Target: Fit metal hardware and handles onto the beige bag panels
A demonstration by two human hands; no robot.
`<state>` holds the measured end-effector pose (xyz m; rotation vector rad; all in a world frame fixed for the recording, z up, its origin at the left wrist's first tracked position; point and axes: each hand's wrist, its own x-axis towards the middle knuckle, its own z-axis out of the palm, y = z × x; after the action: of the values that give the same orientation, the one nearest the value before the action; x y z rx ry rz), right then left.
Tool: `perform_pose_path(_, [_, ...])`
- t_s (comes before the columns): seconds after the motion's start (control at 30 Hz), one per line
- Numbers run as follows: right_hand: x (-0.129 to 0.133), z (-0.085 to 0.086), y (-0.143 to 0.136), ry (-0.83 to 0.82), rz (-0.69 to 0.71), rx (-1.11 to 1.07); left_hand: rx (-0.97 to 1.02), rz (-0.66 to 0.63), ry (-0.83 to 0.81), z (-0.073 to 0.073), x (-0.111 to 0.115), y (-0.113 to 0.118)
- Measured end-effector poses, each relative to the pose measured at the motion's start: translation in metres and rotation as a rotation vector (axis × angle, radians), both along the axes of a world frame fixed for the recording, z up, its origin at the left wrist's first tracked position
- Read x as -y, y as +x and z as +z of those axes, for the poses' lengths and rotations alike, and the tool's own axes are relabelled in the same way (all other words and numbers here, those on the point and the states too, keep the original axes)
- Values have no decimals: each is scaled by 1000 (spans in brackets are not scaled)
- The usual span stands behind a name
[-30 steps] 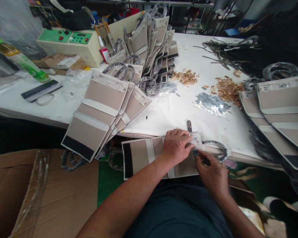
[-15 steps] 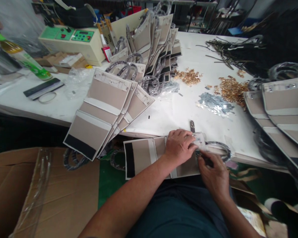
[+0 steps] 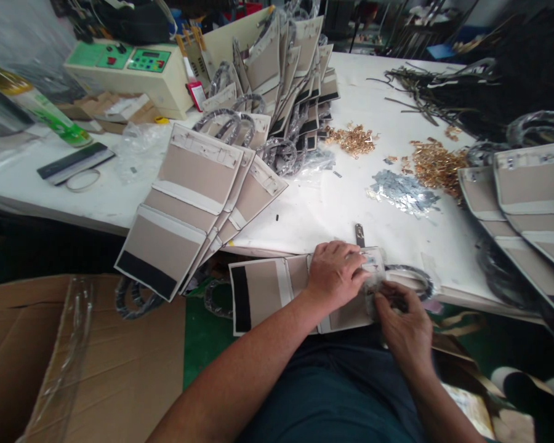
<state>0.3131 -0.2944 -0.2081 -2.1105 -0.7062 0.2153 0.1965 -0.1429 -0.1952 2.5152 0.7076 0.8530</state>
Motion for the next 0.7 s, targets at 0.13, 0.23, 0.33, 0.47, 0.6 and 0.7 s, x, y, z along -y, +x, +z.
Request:
perform_pose_path(0.13, [2, -6, 1, 49, 109, 131, 17, 6, 7, -1, 0, 1])
perform_pose_path(0.23, [4, -12, 1, 106, 178, 261, 35, 14, 16, -1, 0, 1])
perform_pose_path(0.33, [5, -12, 0, 155, 238, 375, 46, 15, 25, -1, 0, 1])
perform_pose_path(0.47, [5, -6, 0, 196, 320, 443, 43, 18, 19, -2, 0, 2])
perform_pose_path(0.6, [6, 1, 4, 32, 338, 443, 26, 13, 5, 0, 0, 1])
perform_pose_path(0.7, [6, 7, 8, -67, 329, 405, 17, 21, -11, 3, 1, 1])
